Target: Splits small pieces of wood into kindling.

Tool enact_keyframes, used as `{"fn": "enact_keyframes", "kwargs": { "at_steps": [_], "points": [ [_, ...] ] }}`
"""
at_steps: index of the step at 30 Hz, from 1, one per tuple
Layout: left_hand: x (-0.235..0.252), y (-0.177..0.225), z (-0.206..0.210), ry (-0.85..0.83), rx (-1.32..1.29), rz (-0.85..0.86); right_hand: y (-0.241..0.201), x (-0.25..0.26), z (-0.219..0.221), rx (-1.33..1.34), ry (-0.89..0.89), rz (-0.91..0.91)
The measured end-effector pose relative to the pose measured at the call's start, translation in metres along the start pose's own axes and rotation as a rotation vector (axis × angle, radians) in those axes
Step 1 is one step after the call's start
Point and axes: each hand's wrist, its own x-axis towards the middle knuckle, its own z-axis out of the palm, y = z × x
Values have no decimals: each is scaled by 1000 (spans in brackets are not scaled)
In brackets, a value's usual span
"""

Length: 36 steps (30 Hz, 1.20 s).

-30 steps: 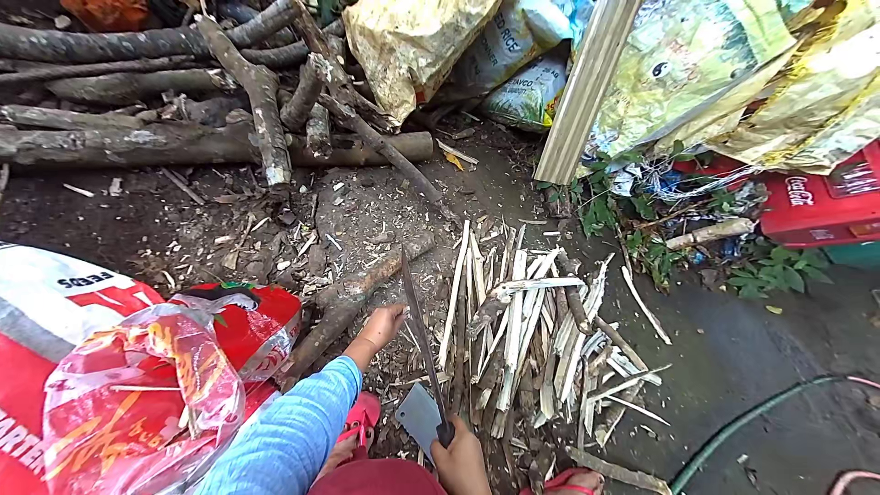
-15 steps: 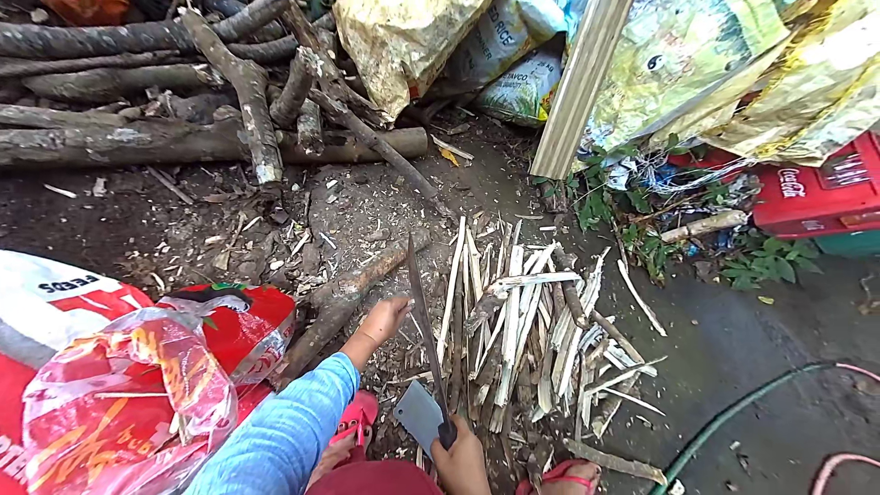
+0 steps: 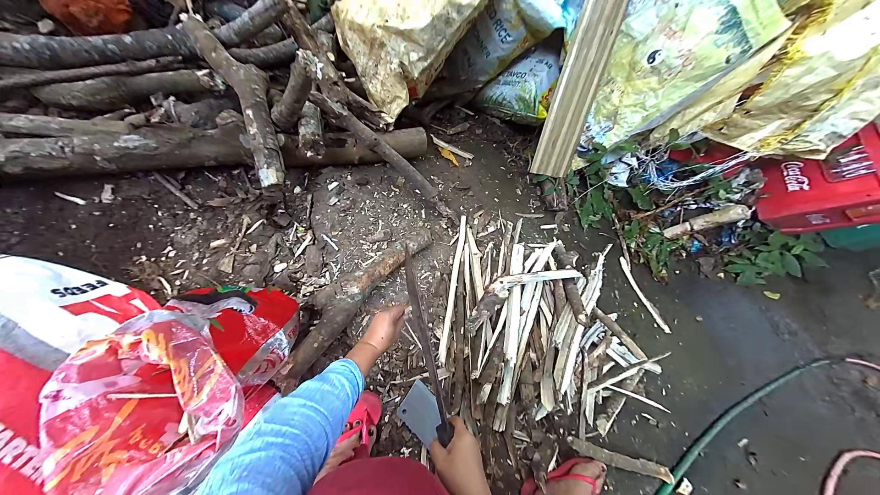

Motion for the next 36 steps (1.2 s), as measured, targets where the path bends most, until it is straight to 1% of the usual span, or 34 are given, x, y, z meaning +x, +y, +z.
{"fn": "enact_keyframes", "kwargs": {
  "at_steps": [2, 4, 5, 7, 9, 11, 13, 14, 16, 17, 19, 20, 22, 25, 26, 28, 30, 32, 34, 36],
  "points": [
    [-4, 8, -4, 26, -4, 9, 1, -5, 0, 29, 14, -13],
    [-3, 13, -7, 98, -22, 79, 0, -7, 0, 10, 38, -35],
    [-3, 10, -5, 89, -21, 89, 0, -8, 2, -9, 30, -22],
    [-1, -4, 2, -7, 8, 48, -2, -8, 4, -32, -21, 28],
    [7, -2, 0, -58, 29, 19, -1, -3, 2, -4, -4, 16],
    [6, 10, -8, -51, -6, 5, 2, -5, 2, 35, 32, 2],
    [3, 23, -24, -44, -83, -43, 3, -8, 3, 45, 79, -15],
    [0, 25, -31, 2, -130, -69, 3, -9, 5, 48, 99, -19],
    [-10, 18, -41, 134, -183, -113, 4, -8, 9, 33, 104, 9],
    [-17, 13, -45, 179, -186, -142, 4, -4, 9, 11, 73, 40],
    [-31, 4, -49, 227, -183, -206, 4, 5, 5, -26, 11, 78],
    [-38, -1, -50, 238, -171, -226, 2, 7, 1, -29, 3, 69],
    [-54, -9, -49, 242, -155, -248, -1, 4, -5, 0, 27, 32],
    [-76, -16, -49, 256, -161, -265, 2, -3, 3, 69, 89, 7],
    [-82, -19, -49, 247, -165, -282, 5, -3, 7, 66, 86, 17],
    [-91, -24, -45, 230, -157, -299, 7, 5, 5, 22, 11, 73],
    [-96, -29, -41, 211, -150, -307, 4, 10, -3, 0, -14, 69],
    [-100, -30, -38, 205, -151, -303, 2, 7, -8, 26, 17, 29],
    [-101, -30, -37, 216, -151, -295, 2, 2, -3, 54, 63, 14],
    [-104, -30, -37, 208, -151, -305, 4, 1, 5, 37, 46, 53]
  ]
}}
